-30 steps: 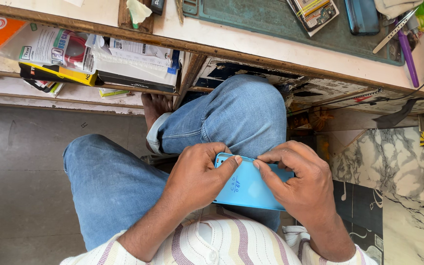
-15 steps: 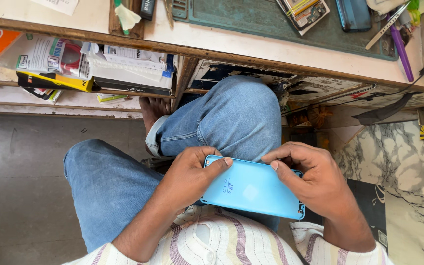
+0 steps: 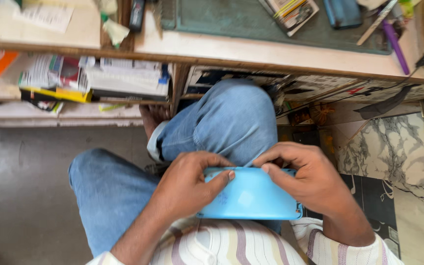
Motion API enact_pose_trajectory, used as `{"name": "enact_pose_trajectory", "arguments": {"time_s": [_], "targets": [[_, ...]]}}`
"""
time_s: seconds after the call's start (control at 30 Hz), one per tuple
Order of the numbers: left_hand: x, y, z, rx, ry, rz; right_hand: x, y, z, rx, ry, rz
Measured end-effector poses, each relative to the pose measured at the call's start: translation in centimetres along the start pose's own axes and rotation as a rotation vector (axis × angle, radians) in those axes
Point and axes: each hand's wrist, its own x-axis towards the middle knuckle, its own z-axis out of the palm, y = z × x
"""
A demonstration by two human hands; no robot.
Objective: The person removes a protective film from a light blue phone back cover, then uses a metal tool to pry open the cover. They place the cover aside and pick up the phone's internal chassis, removing a rubber band and a black plastic camera module cover. The person then removes a transparent film from the camera area and places the cover on the table.
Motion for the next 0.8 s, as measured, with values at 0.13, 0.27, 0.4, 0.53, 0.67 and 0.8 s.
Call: {"name": "enact_pose_trajectory", "arguments": {"time_s": [0.13, 0.27, 0.4, 0.53, 0.67, 0.8], "targets": [[0.1, 1.2, -0.4, 0.021, -0.044, -0.087, 0.6, -0.8, 0.3, -0.023, -0.014, -0.072], [-0.2, 1.9, -0.8, 0.050, -0.097, -0.246, 1.1, -1.4, 0.3, -0.032, -0.017, -0.120], [-0.1, 0.9, -0.3, -0.116, -0.019, -0.073, 1.6, -0.8, -1.2, -0.126, 0.005, -0.202], [0.2, -1.0, 0.7, -0.277, -0.006, -0.106, 3.9, 2.1, -7.5, -0.272, 0.471, 0.039], [0.3, -2.4, 1.6, -0.426, 0.025, -0.048, 8.8, 5.6, -16.3, -0.616, 0.754, -0.153], [0.4, -3.3, 1.8, -0.568, 0.007, -0.069, 11.8, 8.7, -20.9, -0.831, 0.825, -0.123]]}}
